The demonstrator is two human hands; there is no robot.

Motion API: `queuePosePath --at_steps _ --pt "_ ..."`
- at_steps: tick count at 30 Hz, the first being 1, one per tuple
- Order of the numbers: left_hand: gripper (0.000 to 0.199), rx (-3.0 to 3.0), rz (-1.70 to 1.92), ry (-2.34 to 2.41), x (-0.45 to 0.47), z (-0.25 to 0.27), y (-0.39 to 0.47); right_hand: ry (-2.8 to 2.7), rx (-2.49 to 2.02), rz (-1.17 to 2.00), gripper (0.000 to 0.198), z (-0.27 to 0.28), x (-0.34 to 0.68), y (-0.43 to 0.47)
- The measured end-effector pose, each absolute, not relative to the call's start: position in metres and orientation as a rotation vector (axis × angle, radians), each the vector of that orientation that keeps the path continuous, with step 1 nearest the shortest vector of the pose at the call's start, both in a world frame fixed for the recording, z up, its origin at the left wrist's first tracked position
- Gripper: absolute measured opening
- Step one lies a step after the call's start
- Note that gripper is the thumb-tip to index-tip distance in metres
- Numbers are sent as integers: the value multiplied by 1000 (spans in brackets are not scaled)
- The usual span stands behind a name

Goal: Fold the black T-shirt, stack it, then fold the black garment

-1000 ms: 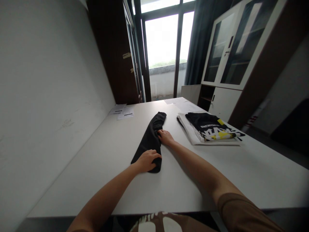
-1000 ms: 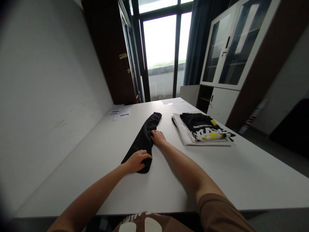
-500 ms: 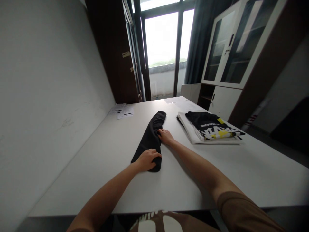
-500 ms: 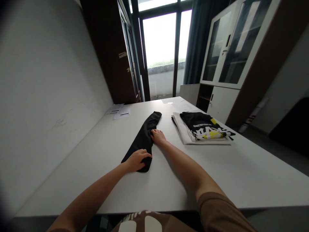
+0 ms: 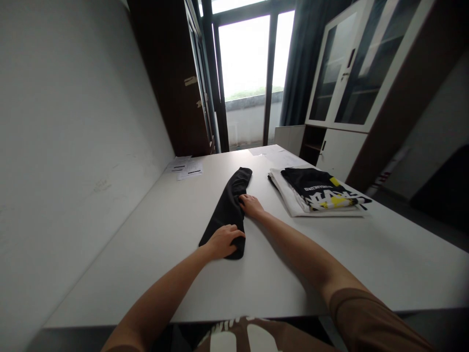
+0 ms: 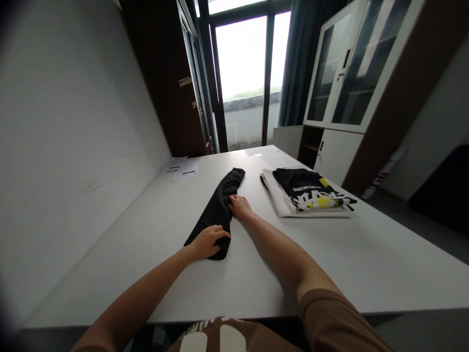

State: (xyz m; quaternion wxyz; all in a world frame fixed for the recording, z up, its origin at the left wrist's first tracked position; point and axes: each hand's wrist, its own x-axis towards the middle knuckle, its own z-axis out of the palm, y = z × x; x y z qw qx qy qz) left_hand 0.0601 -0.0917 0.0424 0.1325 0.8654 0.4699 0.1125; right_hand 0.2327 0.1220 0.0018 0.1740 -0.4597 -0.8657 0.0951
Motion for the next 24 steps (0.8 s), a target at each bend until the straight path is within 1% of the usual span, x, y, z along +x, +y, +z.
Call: queuePosePath --at_steps 24 --pt "50 2547 361 1343 57 34 -89 -2456 -1291 278 34 -3 232 127"
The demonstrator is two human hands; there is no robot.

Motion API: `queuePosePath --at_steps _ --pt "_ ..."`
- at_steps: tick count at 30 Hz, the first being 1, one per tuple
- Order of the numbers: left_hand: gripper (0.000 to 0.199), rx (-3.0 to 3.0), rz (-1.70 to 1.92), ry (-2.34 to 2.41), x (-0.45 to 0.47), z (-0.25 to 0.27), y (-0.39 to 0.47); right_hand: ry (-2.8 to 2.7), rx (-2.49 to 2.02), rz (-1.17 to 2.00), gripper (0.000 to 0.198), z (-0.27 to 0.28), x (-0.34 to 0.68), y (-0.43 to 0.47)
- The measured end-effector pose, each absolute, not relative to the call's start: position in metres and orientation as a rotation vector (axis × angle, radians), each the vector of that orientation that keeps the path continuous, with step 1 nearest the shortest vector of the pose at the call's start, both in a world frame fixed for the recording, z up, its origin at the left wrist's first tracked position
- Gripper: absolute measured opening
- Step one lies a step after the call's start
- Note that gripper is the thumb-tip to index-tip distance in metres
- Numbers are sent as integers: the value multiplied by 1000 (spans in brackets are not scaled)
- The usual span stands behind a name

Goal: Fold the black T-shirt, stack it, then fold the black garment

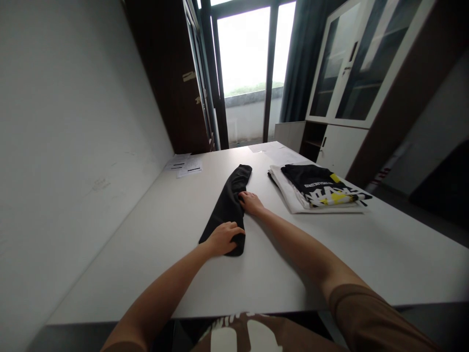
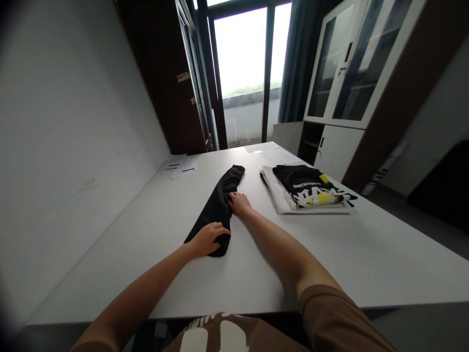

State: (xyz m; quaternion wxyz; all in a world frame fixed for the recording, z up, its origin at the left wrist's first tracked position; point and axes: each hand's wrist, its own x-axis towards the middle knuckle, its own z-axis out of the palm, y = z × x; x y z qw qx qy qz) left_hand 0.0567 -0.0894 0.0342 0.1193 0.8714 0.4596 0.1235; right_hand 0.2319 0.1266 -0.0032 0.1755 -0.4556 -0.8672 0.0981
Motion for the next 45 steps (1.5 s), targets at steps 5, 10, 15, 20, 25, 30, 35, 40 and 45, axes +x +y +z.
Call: queuePosePath --at_steps 5,10,15,20,25,30,35,40,45 --pt "50 2544 349 1357 56 34 -89 -2464 -1295 266 34 -2 232 125" --pt "51 2536 340 1350 55 35 -89 -2459 -1296 250 34 1 232 123" --pt "52 2533 338 1353 56 36 -89 -2466 -1304 249 36 1 232 123" --pt "52 2534 341 1346 56 37 -89 -2463 -1296 255 37 0 232 124" --pt "51 2528 348 1348 56 37 -90 -2460 -1292 261 38 -1 232 125" --pt "52 2526 339 1346 56 37 -89 -2458 -1284 263 39 -2 232 126" --pt "53 2520 333 1357 57 39 -90 -2458 -1306 268 37 0 232 125" --pt "51 2520 313 1364 58 40 -91 -2476 -1299 265 38 2 232 123" --pt "51 2529 320 1356 57 39 -90 -2462 -1303 258 37 2 232 122"
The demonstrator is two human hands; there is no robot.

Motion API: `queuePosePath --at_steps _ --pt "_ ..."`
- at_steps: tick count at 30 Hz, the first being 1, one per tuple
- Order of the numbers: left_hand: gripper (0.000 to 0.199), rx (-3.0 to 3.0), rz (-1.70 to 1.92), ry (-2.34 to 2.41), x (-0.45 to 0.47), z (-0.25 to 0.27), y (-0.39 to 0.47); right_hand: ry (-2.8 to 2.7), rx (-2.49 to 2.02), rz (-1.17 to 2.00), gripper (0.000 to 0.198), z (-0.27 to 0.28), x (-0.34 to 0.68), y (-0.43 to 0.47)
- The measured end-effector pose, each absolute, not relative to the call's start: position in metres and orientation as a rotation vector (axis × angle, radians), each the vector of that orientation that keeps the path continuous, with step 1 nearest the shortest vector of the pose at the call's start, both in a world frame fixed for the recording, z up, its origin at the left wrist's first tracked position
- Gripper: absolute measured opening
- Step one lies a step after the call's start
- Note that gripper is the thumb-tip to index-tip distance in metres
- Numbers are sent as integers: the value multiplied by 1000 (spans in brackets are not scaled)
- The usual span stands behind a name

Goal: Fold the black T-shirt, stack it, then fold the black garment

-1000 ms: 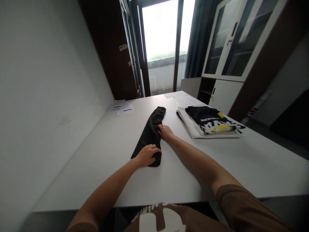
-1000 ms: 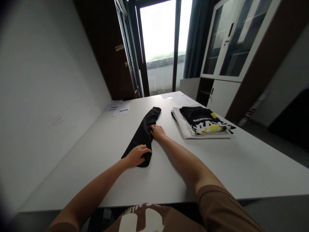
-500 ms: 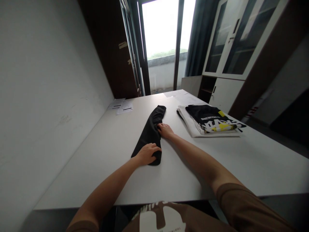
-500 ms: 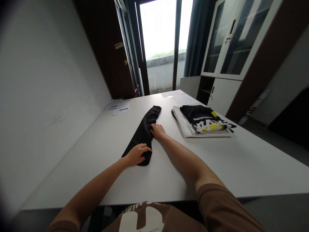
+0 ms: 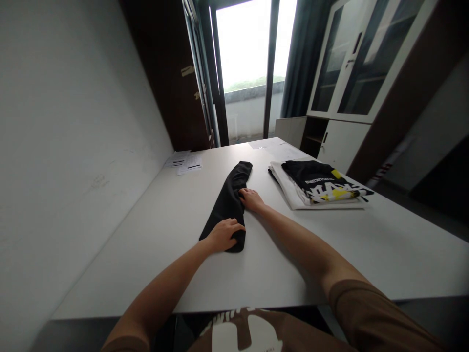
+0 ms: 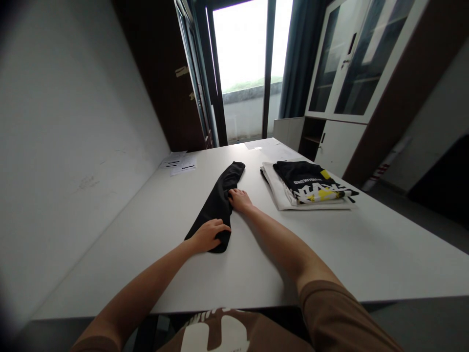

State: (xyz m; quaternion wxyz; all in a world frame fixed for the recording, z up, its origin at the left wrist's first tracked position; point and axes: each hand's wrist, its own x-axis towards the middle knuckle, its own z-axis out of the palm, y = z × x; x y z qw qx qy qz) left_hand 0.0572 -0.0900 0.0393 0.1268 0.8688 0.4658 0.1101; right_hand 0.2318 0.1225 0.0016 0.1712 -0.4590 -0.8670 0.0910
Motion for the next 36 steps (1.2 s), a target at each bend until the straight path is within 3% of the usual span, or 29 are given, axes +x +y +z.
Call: queuePosePath --at_steps 36 --pt "52 2516 324 1361 58 43 -93 -2468 -1293 277 38 2 232 123"
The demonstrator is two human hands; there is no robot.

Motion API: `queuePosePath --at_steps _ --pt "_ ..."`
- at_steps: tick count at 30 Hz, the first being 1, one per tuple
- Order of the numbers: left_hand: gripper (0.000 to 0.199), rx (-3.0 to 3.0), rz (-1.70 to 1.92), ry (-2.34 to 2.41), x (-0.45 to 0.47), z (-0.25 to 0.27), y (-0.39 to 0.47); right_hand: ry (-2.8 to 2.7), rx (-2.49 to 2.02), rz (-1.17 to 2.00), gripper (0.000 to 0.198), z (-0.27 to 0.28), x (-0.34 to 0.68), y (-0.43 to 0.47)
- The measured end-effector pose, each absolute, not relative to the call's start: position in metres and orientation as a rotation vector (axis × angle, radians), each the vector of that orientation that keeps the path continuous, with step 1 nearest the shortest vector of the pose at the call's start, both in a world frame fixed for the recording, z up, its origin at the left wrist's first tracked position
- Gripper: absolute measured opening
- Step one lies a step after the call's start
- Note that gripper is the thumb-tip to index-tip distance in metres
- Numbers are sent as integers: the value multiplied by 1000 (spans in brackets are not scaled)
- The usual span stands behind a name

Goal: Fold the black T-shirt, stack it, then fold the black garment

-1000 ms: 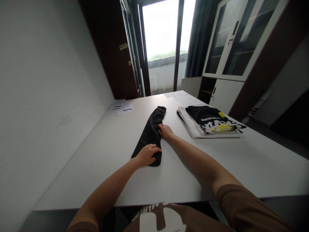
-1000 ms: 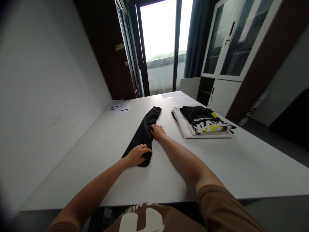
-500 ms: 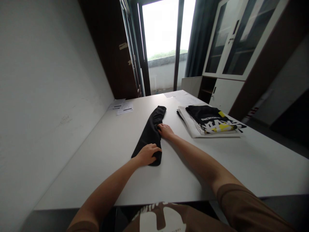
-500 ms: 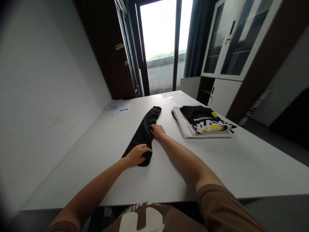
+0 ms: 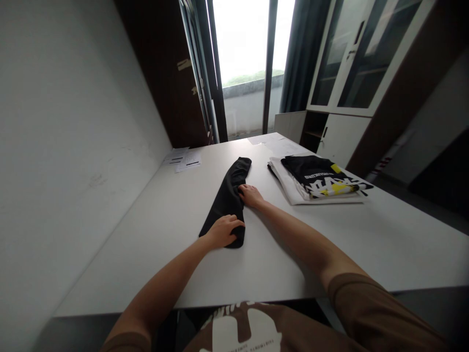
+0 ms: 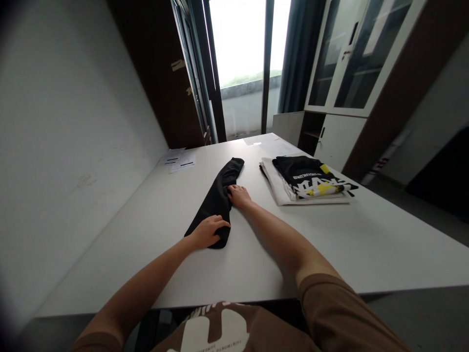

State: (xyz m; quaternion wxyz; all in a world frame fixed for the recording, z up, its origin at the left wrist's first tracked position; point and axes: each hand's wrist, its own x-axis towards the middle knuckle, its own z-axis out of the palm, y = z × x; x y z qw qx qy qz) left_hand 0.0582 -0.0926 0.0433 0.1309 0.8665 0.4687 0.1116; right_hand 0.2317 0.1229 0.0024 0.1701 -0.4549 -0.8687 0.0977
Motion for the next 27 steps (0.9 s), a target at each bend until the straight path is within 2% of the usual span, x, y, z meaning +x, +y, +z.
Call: queuePosePath --at_steps 27 --pt "50 2543 350 1340 55 39 -91 -2476 -1298 261 38 1 231 125"
